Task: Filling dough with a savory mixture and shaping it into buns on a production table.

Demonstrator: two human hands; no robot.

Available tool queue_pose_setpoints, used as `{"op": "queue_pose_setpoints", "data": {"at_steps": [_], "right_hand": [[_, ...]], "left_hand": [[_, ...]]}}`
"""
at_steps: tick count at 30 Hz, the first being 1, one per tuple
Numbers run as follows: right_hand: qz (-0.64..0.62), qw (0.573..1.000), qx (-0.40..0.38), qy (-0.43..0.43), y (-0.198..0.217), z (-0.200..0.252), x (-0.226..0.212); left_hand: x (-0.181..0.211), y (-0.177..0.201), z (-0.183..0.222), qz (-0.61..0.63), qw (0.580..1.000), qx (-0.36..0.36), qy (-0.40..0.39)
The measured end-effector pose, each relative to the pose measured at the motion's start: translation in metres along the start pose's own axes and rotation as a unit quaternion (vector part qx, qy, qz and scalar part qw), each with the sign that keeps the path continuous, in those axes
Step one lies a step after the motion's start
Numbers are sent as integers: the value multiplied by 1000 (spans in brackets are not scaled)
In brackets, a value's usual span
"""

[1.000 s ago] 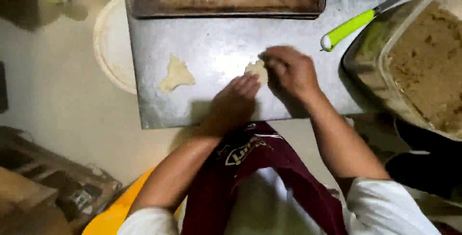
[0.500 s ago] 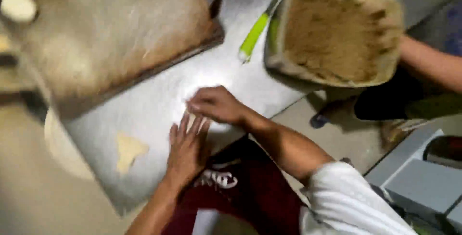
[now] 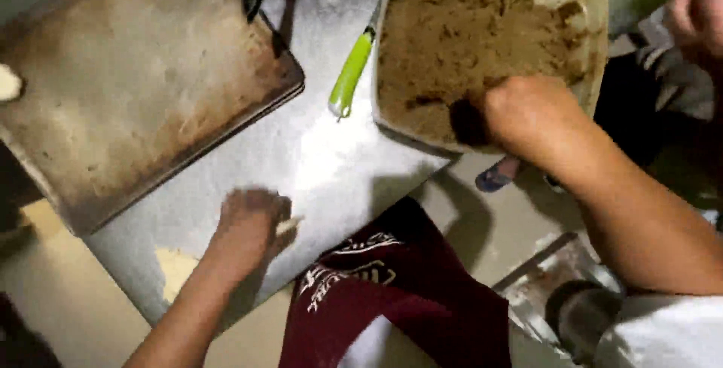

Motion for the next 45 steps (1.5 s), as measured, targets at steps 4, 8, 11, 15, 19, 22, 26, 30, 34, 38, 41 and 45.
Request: {"op": "queue_pose_setpoints", "data": {"at_steps": [4,8,11,15,19,22,26,30,34,38,41,45], "right_hand": [[-71,997,-3,31,20,-25,8],[-107,992,-52,37,-20,-59,5],[-151,983,-87,65,-29,-62,-3],[-253,953,-82,146,-1,-45,5],[-329,920,-72,203,16,-12,24],[-320,929,24,186,19,19,43],[-448,864,193,128,-1,49,38],[-844,512,155,40,-125,56,33],[-220,878,371,208,-91,48,7],[-419,834,359,12,-109,57,12],[-258,876,396,92,-58,60,7],[-439,795,378,179,-1,46,-61]], "left_hand": [[13,19,24,259,953,-57,149],[19,6,9,648,712,72,260],[34,-7,13,759,581,139,259],[40,-21,9,759,577,174,248],[48,0,14,844,492,119,176],[69,22,5,872,459,105,131],[115,48,-30,909,396,96,84],[158,68,-51,925,369,36,-84],[172,72,-53,927,365,24,-84],[156,78,-37,922,369,54,-108],[131,58,-28,900,415,67,-120],[109,55,8,837,518,86,-153]]}}
Point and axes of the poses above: each hand's wrist, its own z-axis away from the middle knuckle, its own y-axis out of the back of the hand, x = y × z, the point moved 2 cm from there along -z, towards the middle knuckle, and after that the axes turned 7 degrees about -z, right-handed, at the moved point
